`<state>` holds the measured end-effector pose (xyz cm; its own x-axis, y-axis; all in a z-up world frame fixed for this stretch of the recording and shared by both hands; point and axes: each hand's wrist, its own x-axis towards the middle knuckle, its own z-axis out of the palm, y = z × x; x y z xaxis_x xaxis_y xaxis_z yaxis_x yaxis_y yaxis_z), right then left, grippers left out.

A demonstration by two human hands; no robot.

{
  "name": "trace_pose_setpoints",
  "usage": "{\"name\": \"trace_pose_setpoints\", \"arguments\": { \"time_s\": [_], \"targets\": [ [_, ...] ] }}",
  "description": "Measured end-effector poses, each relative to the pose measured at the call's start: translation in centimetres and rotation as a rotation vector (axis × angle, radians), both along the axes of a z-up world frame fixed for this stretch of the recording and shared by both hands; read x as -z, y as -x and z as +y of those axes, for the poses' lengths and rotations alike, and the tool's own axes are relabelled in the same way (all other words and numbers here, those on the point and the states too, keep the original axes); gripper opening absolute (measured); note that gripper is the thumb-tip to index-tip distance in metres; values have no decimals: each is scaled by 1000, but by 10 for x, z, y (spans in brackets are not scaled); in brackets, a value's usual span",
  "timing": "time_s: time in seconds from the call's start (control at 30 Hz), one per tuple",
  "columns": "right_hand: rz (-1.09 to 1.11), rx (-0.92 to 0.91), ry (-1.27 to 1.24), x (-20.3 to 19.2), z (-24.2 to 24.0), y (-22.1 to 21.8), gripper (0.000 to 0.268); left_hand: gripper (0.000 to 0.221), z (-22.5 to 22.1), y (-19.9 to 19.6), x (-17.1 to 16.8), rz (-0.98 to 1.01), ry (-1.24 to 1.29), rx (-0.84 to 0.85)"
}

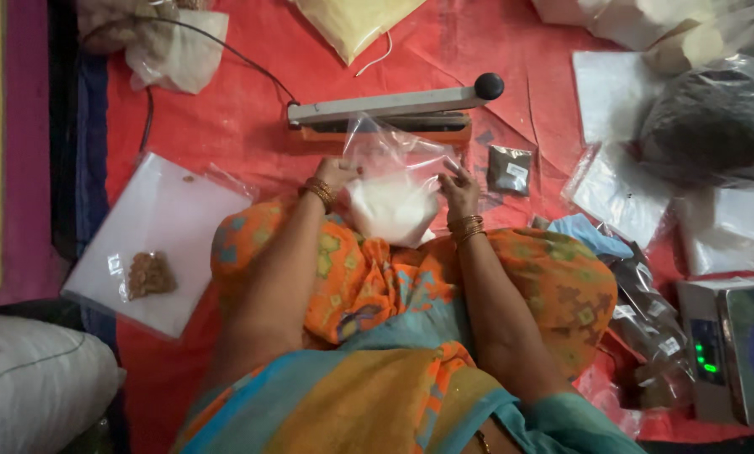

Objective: The person sits on a red tarp and repeatedly fills small plastic bags with a white powder, then seals them using a handheld heat sealer. The sealed bags are placed in a pile to the right.

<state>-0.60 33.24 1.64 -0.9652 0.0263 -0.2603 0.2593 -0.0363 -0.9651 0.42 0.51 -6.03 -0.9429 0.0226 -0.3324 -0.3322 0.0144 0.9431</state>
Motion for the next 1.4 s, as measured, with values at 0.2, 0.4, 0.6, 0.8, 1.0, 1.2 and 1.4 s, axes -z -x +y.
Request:
{"name": "trace_pose_setpoints", "arguments": {
  "time_s": [0.2,0.4,0.6,0.8,1.0,1.2,1.4],
  "targets": [
    [199,105,-213,25,3,17,34,33,2,-8,-6,-269,555,-199],
    [85,162,-226,59,16,37,16,42,10,0,14,-425,567,-117],
    [107,224,-260,72,19,56,18,37,26,-1,-23,-389,61,-309],
    [121,201,-183,76,21,66,14,29,37,-16,-92,-250,138,-284],
    [100,298,-123,74,26,65,14,38,43,-16,-99,-178,221,-262],
    [340,255,-232,52,-3,68,16,41,27,3,-29,-291,328,-341],
    [419,168,-251,25,-17,54,16,53,21,9,-3,-170,791,-169]
  ]
}}
